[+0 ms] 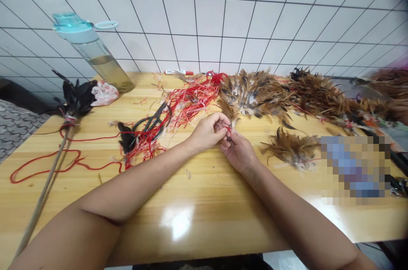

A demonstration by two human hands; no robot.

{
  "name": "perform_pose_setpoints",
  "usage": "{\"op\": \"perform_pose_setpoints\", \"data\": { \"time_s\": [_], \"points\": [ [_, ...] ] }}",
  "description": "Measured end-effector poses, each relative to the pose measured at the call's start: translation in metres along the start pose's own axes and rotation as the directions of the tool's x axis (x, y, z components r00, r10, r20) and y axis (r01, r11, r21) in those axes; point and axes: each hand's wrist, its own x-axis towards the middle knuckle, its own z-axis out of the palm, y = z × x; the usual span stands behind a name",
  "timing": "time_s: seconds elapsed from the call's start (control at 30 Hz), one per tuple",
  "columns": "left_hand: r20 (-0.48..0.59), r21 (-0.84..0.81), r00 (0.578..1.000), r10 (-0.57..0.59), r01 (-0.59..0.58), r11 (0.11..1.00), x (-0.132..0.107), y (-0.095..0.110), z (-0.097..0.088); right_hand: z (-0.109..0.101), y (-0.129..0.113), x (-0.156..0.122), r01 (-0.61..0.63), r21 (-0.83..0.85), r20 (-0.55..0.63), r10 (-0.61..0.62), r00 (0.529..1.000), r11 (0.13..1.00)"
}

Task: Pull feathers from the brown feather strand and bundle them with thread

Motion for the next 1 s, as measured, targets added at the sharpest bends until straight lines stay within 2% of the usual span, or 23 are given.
{"op": "perform_pose_setpoints", "data": {
  "time_s": [0.07,0.13,0.2,0.3,0.5,0.73,0.83,0.93,1.0],
  "points": [
    [-0.061,0.149,0.994,0.090,-0.080,0.986,-0.0004,-0.0001,0.0011,0.0009,-0.0001,-0.0005,0.004,0.008,0.012,-0.005,1.000,1.000],
    [-0.087,0.316,0.976,0.200,-0.163,0.935,-0.0012,-0.0010,0.0023,0.0019,-0.0003,-0.0008,0.002,0.013,0.027,-0.003,1.000,1.000],
    [-0.071,0.442,0.953,0.295,-0.235,0.866,-0.0021,-0.0026,0.0035,0.0027,-0.0006,-0.0009,0.000,0.013,0.035,-0.001,0.999,1.000],
    [-0.034,0.535,0.933,0.359,-0.287,0.794,-0.0029,-0.0048,0.0053,0.0031,-0.0007,-0.0005,0.005,0.014,0.037,-0.005,0.999,1.000],
    [-0.024,0.534,0.923,0.384,-0.313,0.785,-0.0029,-0.0041,0.0077,0.0036,-0.0004,-0.0004,0.005,0.024,0.013,-0.005,1.000,1.000],
    [-0.002,0.383,0.909,0.418,-0.385,0.840,-0.0006,0.0001,0.0063,0.0050,0.0005,0.0000,0.003,0.014,0.009,-0.004,1.000,1.000],
    [-0.035,0.258,0.943,0.330,-0.310,0.915,-0.0001,0.0000,0.0055,0.0035,0.0018,0.0019,-0.004,0.033,0.015,0.004,1.000,0.999],
    [-0.046,-0.002,0.996,0.076,-0.077,0.997,-0.0004,-0.0026,0.0062,0.0020,0.0023,0.0028,-0.015,0.031,0.011,0.015,1.000,0.999],
    [-0.014,-0.174,0.997,-0.073,0.070,0.982,-0.0008,-0.0040,0.0075,0.0014,0.0020,0.0026,-0.026,0.020,-0.003,0.026,1.000,0.999]
  ]
}}
